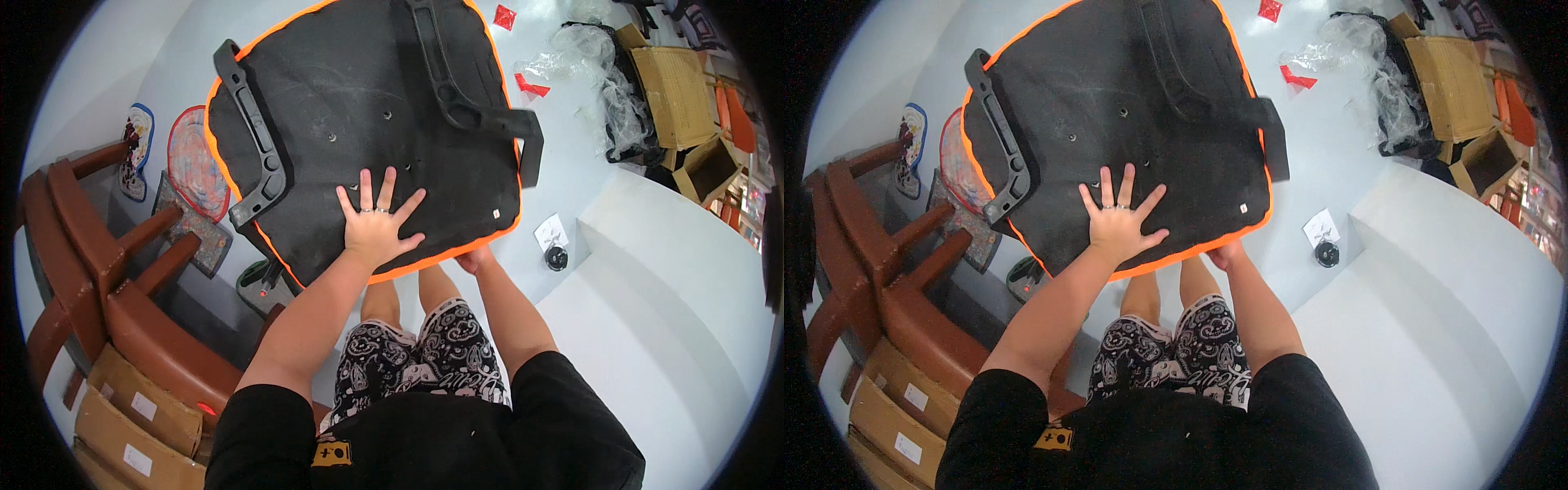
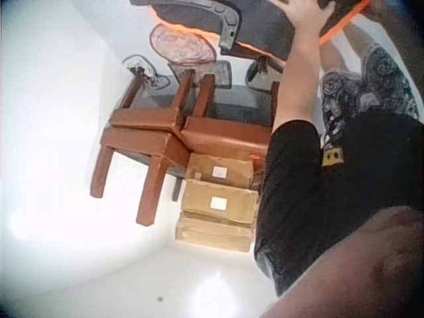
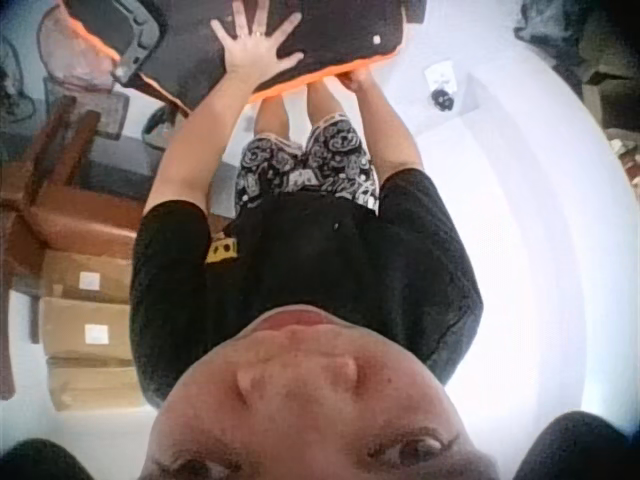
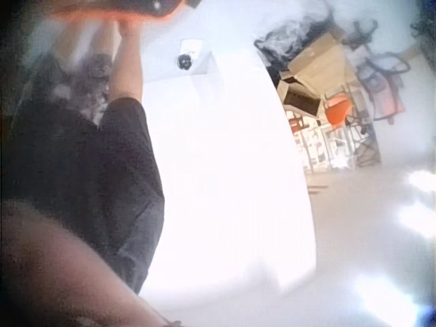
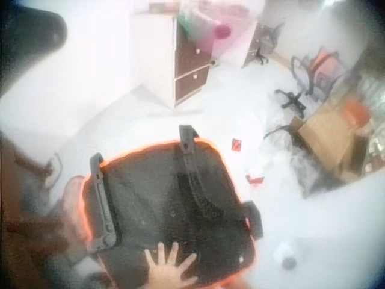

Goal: The person assembles an office chair by attaching the seat to the base. They position the seat, insert screws into the mounting holes, and tighten them by hand.

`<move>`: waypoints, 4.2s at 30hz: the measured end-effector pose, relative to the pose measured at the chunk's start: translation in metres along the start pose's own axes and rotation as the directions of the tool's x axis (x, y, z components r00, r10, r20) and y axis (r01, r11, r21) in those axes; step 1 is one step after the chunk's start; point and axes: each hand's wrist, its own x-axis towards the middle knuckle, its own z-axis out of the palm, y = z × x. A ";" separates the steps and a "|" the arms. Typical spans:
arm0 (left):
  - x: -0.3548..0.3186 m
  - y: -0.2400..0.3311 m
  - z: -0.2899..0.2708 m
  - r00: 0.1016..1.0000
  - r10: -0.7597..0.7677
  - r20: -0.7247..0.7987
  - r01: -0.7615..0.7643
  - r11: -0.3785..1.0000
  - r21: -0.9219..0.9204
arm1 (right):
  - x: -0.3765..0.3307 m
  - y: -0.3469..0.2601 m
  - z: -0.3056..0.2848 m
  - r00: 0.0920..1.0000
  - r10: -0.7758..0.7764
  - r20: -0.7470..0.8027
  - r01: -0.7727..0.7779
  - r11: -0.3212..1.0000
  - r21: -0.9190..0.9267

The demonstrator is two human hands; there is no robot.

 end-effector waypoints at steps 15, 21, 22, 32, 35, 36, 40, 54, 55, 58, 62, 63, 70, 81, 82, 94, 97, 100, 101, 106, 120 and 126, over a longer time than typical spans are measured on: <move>-0.017 -0.067 -0.031 0.983 0.164 0.079 -0.167 0.985 0.045 | -0.065 0.034 0.064 0.757 0.453 0.470 0.469 0.124 -0.874; -0.067 0.025 -0.006 0.876 -0.451 -0.169 0.382 0.865 -0.324 | -0.047 -0.213 0.195 0.453 -0.696 0.556 0.684 -0.129 -0.718; -0.069 0.061 -0.004 0.686 -0.703 -0.186 0.417 0.590 -0.692 | 0.009 -0.244 0.187 0.088 -0.690 0.719 0.655 -0.503 -0.563; -0.105 0.021 0.043 0.386 -0.681 0.623 -0.044 -0.688 -0.724 | 0.063 -0.210 0.166 0.667 -0.602 0.438 0.659 0.204 -0.724; -0.114 0.002 0.046 0.317 -0.684 0.657 0.063 -0.676 -0.734 | 0.043 -0.190 0.142 0.704 -0.640 0.307 0.619 0.340 -0.708; -0.120 -0.010 0.048 0.282 -0.687 0.670 0.100 -0.673 -0.733 | 0.038 -0.181 0.134 0.694 -0.661 0.287 0.644 0.390 -0.658; -0.122 -0.061 0.025 0.390 -0.647 0.655 0.291 -0.588 -0.755 | 0.019 -0.134 0.087 0.616 -0.774 0.150 0.673 0.417 -0.611; -0.002 -0.229 -0.036 0.769 -0.592 0.240 0.549 0.420 -0.723 | -0.083 0.087 0.081 0.878 -0.390 -0.277 0.436 0.890 0.130; 0.005 -0.224 -0.034 0.774 -0.599 0.206 0.548 0.470 -0.692 | -0.080 0.098 0.077 0.900 -0.345 -0.268 0.388 0.913 0.128; 0.009 -0.242 -0.034 0.807 -0.587 0.071 0.533 0.670 -0.517 | -0.074 0.124 0.067 0.957 -0.203 -0.208 0.221 0.973 0.069; 0.016 -0.179 -0.042 0.798 -0.523 -0.298 0.576 0.807 0.128 | -0.110 0.104 0.054 0.993 -0.101 -0.066 0.076 0.947 -0.313; 0.016 -0.150 -0.046 0.809 -0.497 -0.314 0.549 0.830 0.101 | -0.119 0.096 0.048 0.996 -0.090 -0.002 0.081 0.900 -0.428; -0.037 0.020 -0.063 0.958 -0.275 0.078 0.285 0.909 -0.302 | -0.088 0.128 -0.061 0.972 -0.226 0.063 0.211 0.720 -0.661; -0.081 0.017 -0.066 0.258 -0.965 0.052 0.749 0.166 -0.642 | -0.154 0.053 0.017 0.754 -0.593 0.284 0.637 0.552 -0.538; -0.090 -0.011 -0.064 0.246 -0.969 0.040 0.751 0.164 -0.639 | -0.157 0.057 0.019 0.784 -0.524 0.333 0.613 0.567 -0.551; -0.112 -0.160 -0.091 0.479 -0.864 -0.158 0.868 0.438 0.235 | -0.134 0.061 0.043 0.815 0.254 0.521 0.420 0.362 -0.832; -0.113 -0.185 -0.094 0.461 -0.873 -0.158 0.863 0.401 0.306 | -0.122 0.018 0.021 0.966 -0.063 0.251 0.244 0.545 -0.802; -0.094 -0.159 -0.091 0.471 -0.866 -0.165 0.876 0.438 0.200 | -0.110 -0.018 0.014 0.797 -0.604 -0.033 0.440 0.616 -0.654; -0.086 -0.143 -0.089 0.431 -0.866 -0.253 0.902 0.411 0.130 | -0.104 -0.024 0.015 0.690 -0.720 -0.076 0.523 0.568 -0.635; -0.111 -0.074 -0.082 0.087 -0.983 -0.163 0.692 0.177 -0.699 | -0.121 -0.099 0.065 0.518 -0.801 0.301 0.530 0.024 -0.848; -0.169 -0.008 -0.011 0.224 -0.735 0.640 0.338 -0.557 -0.759 | -0.028 -0.211 0.091 0.899 -0.420 0.125 0.233 0.216 -0.948; -0.186 0.000 0.027 0.455 -0.838 0.302 0.131 -0.272 -0.953 | -0.041 -0.204 0.080 0.810 -0.471 0.349 0.380 -0.032 -0.924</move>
